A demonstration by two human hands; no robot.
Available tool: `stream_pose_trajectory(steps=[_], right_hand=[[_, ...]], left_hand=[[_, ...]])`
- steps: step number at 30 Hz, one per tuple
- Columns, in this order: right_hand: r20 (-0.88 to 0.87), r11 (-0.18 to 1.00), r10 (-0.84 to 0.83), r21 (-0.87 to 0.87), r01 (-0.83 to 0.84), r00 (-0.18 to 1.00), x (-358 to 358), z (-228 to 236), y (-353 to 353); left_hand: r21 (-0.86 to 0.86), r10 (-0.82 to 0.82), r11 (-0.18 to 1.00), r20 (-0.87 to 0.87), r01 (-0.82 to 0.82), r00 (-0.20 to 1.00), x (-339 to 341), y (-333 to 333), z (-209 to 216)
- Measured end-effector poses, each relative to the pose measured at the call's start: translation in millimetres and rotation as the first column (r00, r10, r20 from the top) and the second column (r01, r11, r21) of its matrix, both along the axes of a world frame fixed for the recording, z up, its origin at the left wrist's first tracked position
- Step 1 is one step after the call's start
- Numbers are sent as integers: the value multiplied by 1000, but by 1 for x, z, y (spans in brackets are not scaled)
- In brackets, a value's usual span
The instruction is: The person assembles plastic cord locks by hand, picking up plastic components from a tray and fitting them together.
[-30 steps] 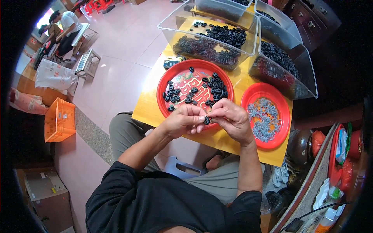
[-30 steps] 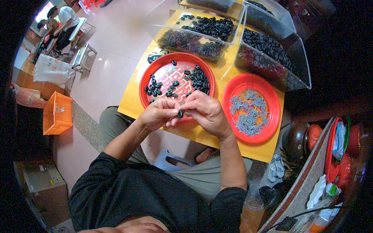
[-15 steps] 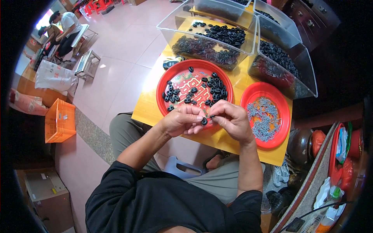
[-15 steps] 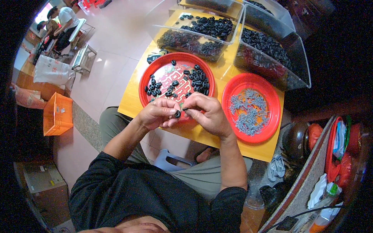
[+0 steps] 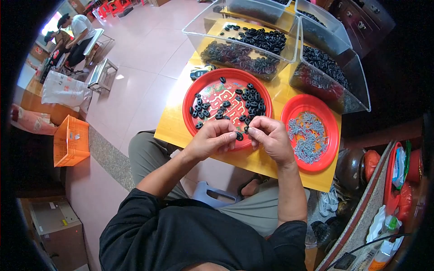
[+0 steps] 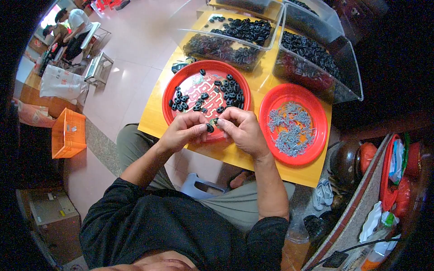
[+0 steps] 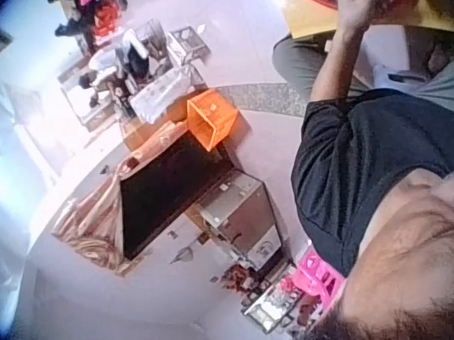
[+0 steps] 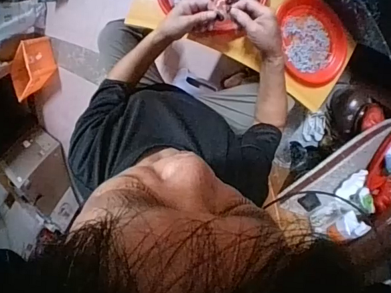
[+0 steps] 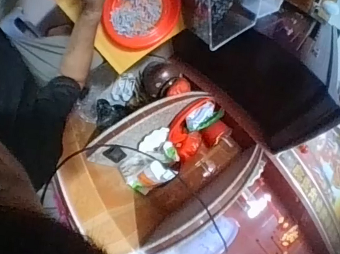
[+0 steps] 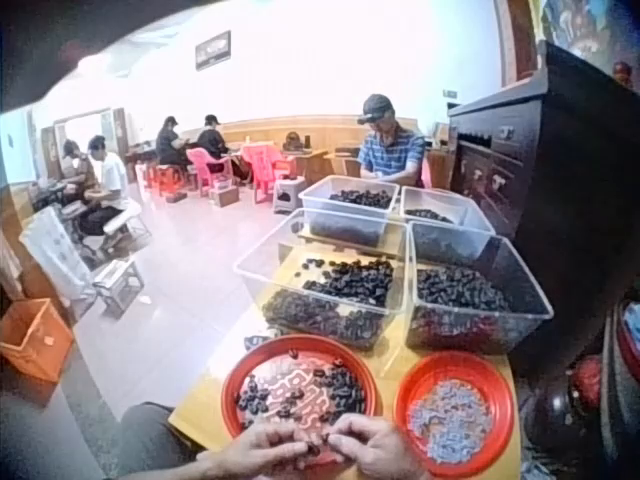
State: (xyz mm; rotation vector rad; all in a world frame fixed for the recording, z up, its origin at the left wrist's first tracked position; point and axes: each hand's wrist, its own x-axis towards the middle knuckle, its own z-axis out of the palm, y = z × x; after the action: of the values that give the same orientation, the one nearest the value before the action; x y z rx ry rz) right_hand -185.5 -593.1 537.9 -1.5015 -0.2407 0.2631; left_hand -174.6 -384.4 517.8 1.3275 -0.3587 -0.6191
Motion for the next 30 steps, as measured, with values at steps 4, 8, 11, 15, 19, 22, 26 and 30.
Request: stream_pose_trajectory(steps=[4, 8, 11, 15, 19, 22, 26, 30], right_hand=[[-29, 999, 0, -35, -1, 1000, 0, -3, 1], [-35, 996, 32, -87, -34, 999, 1, 1, -4], [-36, 991, 61, -113, -65, 997, 1, 2, -6], [47, 984, 80, -162, -71, 996, 3, -2, -8], [88, 980, 91, -182, -74, 992, 4, -4, -10], [95, 982, 69, -180, -51, 993, 3, 0, -7], [76, 983, 68, -178, -53, 995, 1, 0, -7], [46, 980, 57, -195, -47, 997, 1, 0, -7]], left_hand=[[43, 3, 999, 58, -5, 998, -3, -2, 0], [22, 13, 1000, 69, -14, 998, -6, -2, 0], [48, 14, 999, 37, -16, 999, -7, -2, 0], [67, 4, 998, 21, -5, 1000, -7, -3, -2], [71, 7, 997, 34, -10, 999, -7, -4, -4], [74, 20, 997, 59, -25, 998, -8, -6, -4], [86, 22, 996, 43, -26, 999, -9, -5, -3], [76, 33, 996, 43, -36, 999, -10, -6, -3]])
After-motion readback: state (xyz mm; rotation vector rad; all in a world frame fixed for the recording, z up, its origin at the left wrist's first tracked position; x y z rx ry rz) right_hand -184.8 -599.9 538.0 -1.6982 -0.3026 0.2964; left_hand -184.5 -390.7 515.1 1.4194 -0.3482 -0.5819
